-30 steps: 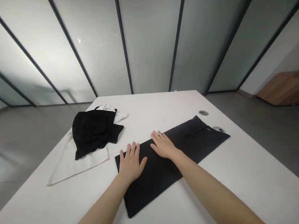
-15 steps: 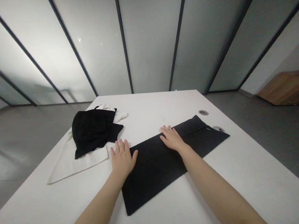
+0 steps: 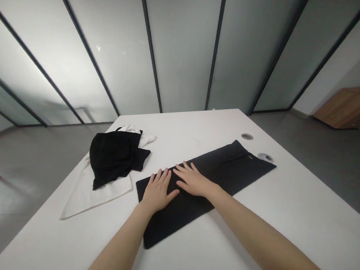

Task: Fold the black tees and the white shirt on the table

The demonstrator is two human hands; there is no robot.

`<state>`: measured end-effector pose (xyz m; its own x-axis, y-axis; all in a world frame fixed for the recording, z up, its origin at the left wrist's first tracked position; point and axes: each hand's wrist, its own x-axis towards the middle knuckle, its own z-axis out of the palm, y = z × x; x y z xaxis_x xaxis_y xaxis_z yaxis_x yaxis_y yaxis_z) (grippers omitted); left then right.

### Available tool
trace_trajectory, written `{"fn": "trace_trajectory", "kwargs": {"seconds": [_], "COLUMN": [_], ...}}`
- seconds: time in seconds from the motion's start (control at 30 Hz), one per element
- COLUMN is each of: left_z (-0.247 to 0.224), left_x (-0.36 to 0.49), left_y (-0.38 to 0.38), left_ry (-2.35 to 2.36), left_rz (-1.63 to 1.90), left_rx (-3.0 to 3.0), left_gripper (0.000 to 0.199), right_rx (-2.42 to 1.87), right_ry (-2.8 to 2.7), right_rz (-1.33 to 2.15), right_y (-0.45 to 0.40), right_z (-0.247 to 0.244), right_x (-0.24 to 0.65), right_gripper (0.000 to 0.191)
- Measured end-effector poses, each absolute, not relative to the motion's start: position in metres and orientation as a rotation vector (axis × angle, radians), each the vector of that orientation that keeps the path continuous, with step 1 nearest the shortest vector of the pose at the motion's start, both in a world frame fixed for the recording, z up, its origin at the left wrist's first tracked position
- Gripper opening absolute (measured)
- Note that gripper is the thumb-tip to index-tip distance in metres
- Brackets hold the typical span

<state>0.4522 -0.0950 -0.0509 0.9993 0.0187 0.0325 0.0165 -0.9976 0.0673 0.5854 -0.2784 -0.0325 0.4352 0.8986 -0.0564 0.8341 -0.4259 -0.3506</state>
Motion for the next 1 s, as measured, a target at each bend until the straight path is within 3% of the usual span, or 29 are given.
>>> {"fn": "trace_trajectory", "kwargs": {"seconds": [0.33, 0.63, 1.0], "left_z": [-0.046, -0.049, -0.056], "left_x": [0.445, 0.445, 0.454], "left_y": [-0.098, -0.117, -0.076], "left_ry": [0.308, 0.440, 0.643], "left_rz": [0.086, 0.139, 0.196], "left_rx": [3.088, 3.063, 3.034], "left_gripper": [0.071, 0.080, 0.073], "right_rx": [-2.687, -2.726, -2.776], "right_ry": [-1.269, -1.131, -0.980], "right_rz": [0.230, 0.223, 0.174], "right_y": [-0.291, -0.298, -0.312], "right_z": [-0.043, -0.049, -0.051], "right_x": [0.624, 0.643, 0.661], "right_gripper": [0.062, 0.061, 0.056]}}
